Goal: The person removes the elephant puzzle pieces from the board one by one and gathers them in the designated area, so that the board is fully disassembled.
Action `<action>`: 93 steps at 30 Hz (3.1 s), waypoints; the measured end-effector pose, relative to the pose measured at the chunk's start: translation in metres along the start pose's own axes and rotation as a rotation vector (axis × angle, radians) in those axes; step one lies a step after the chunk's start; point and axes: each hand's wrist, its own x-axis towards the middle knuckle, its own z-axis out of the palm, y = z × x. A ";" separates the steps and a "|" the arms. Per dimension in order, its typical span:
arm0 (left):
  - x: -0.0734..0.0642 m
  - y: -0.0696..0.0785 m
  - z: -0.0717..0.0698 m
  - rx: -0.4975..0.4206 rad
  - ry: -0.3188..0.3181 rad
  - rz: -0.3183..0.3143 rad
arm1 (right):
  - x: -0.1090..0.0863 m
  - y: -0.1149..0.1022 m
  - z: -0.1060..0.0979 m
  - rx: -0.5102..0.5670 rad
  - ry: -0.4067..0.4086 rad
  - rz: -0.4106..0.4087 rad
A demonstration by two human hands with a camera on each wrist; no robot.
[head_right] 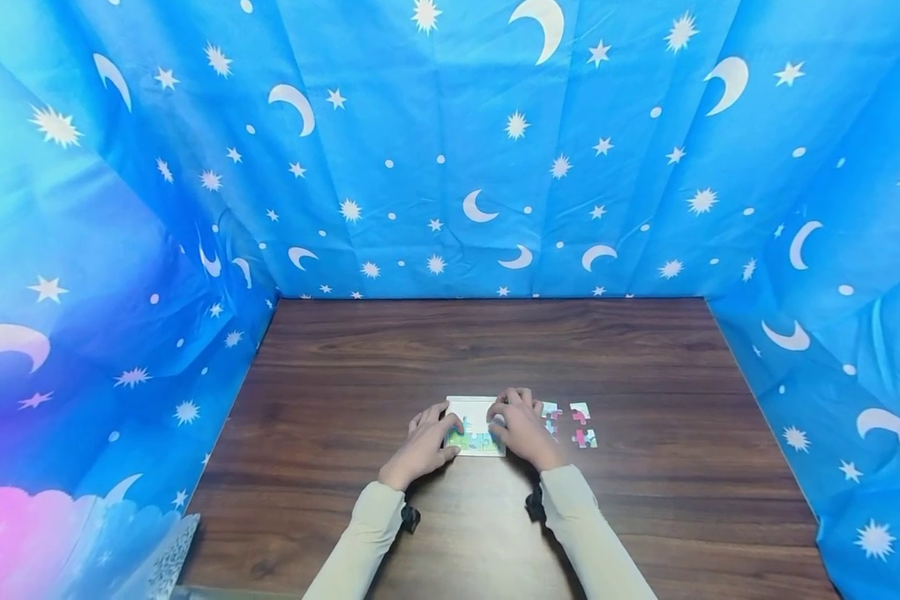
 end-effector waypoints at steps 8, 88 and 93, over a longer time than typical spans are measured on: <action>0.002 0.002 -0.004 0.035 -0.037 0.010 | 0.017 -0.015 0.018 -0.015 -0.032 -0.045; 0.004 0.003 -0.006 -0.010 -0.047 -0.012 | -0.019 0.005 -0.007 -0.079 -0.044 -0.024; 0.005 0.005 -0.006 0.010 -0.031 -0.028 | -0.018 0.003 -0.007 -0.070 -0.055 0.004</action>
